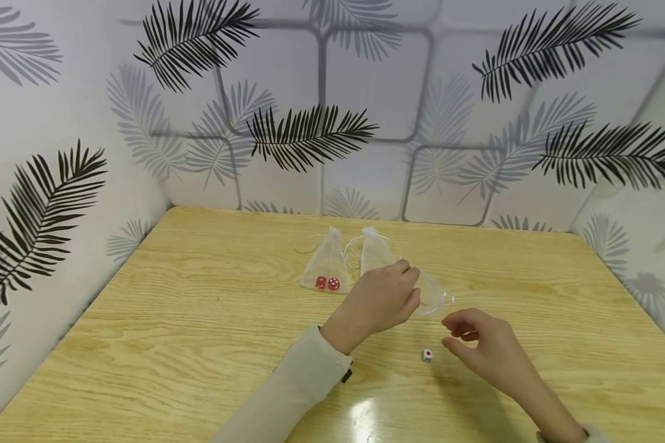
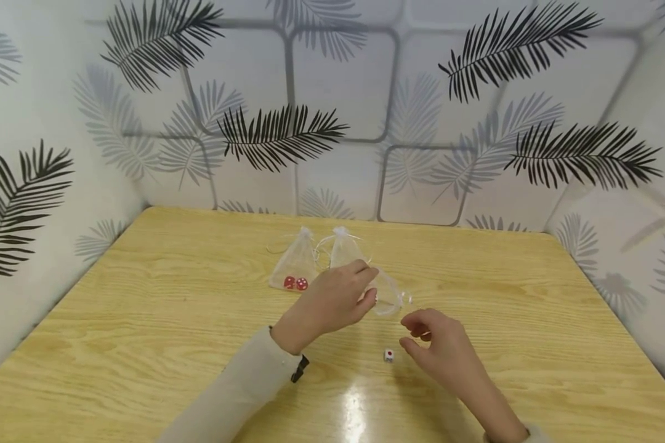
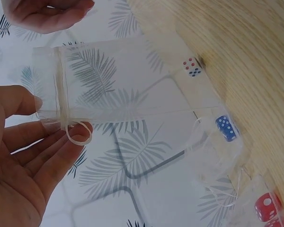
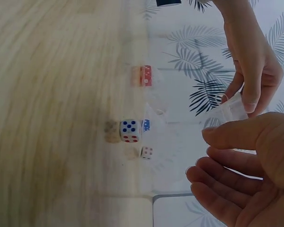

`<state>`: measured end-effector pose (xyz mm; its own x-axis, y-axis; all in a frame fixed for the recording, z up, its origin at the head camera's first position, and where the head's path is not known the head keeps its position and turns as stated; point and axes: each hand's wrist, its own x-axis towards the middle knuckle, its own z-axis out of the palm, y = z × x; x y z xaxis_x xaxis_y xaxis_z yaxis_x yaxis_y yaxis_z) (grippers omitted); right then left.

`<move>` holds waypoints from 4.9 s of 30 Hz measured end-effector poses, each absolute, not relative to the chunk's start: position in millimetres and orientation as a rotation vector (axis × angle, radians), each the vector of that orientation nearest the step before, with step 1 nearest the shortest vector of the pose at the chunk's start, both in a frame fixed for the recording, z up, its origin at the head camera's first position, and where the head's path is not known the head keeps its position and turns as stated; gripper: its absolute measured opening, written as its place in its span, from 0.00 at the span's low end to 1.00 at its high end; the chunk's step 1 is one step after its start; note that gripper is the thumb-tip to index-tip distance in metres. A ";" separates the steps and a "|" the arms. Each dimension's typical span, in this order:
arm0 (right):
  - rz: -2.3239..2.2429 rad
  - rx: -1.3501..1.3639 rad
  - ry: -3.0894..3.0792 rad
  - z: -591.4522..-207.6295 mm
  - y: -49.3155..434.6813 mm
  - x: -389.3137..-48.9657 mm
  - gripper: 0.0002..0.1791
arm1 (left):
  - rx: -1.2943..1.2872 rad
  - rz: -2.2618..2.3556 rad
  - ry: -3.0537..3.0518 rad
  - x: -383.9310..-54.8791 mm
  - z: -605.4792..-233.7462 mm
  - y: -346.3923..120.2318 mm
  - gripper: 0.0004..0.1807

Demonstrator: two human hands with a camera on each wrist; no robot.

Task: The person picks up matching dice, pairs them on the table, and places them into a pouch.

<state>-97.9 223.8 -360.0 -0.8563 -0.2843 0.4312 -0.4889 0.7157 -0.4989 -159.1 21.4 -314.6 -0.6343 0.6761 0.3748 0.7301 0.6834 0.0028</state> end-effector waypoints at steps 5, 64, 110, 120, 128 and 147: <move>0.995 0.569 -2.780 -366.2 220.9 -99.6 0.14 | -1.106 -0.216 -2.569 -158.2 -313.0 21.8 0.10; 0.836 0.833 -2.457 -304.0 218.9 -109.5 0.16 | -1.102 -0.064 -2.533 -158.1 -315.5 24.1 0.10; 0.980 0.736 -2.637 -310.6 213.6 -120.9 0.18 | -1.152 -0.094 -2.593 -157.8 -309.6 21.8 0.16; 0.966 0.822 -2.609 -308.3 219.6 -122.0 0.31 | -1.235 -0.296 -2.647 -161.8 -305.2 15.1 0.25; 0.927 0.775 -2.477 -310.0 219.8 -124.8 0.19 | -1.234 -0.323 -2.562 -163.2 -306.3 13.2 0.21; 0.921 0.538 -2.479 -305.9 237.6 -130.1 0.12 | -1.144 -0.436 -2.588 -171.9 -302.1 6.7 0.17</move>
<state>-130.1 237.6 -305.9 -0.8277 -0.2022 0.5235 -0.4949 0.7027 -0.5112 -171.9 6.7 -302.1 -0.6481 0.6668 0.3679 0.7506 0.6410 0.1604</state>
